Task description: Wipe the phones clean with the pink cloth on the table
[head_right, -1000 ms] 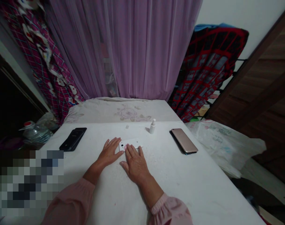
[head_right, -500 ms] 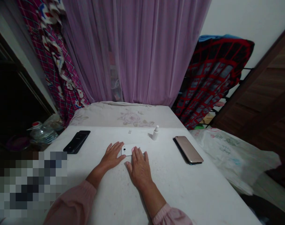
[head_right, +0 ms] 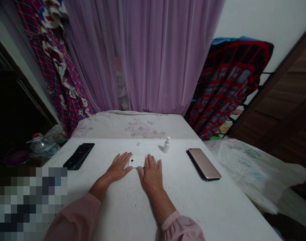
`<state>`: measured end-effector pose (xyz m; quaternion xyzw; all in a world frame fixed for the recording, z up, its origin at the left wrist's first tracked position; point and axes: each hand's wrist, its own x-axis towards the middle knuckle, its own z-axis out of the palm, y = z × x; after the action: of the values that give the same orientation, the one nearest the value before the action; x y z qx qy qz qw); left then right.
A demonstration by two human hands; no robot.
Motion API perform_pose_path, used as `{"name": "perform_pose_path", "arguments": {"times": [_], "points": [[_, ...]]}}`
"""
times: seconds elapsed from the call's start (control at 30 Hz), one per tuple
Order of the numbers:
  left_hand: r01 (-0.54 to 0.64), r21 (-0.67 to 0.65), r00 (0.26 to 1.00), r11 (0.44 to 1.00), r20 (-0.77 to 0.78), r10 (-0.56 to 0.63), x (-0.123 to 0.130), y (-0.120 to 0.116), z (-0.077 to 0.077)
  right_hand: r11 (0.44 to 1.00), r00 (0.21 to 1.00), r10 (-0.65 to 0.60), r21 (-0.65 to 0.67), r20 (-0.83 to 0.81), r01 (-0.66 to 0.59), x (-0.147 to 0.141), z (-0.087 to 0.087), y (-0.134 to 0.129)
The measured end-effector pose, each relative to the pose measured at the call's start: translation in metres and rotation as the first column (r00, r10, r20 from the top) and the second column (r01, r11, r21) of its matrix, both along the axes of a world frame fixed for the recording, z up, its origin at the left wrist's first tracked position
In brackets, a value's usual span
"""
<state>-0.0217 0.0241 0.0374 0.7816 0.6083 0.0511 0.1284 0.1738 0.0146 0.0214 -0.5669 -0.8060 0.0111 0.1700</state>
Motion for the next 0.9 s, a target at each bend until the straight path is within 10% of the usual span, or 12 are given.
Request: {"name": "perform_pose_path", "arguments": {"times": [0.2,0.6,0.8,0.9], "points": [[-0.004,0.002,1.000,1.000,-0.019,0.004,0.001,-0.001,0.000,0.974,0.973,0.227,0.019,-0.036,-0.226,-0.012,0.002,-0.004],[-0.002,0.006,1.000,1.000,-0.020,0.002,-0.001,0.000,-0.002,0.991,0.990,-0.133,0.003,-0.054,0.134,-0.010,0.005,0.006],[0.004,0.025,1.000,1.000,-0.017,-0.003,-0.004,0.002,-0.008,0.984,0.983,0.171,-0.043,-0.072,-0.174,-0.028,0.007,0.005],[0.012,0.063,1.000,0.998,0.001,-0.012,-0.006,0.003,-0.014,0.990,0.987,0.137,-0.028,-0.083,-0.140,-0.026,0.006,0.006]]}}
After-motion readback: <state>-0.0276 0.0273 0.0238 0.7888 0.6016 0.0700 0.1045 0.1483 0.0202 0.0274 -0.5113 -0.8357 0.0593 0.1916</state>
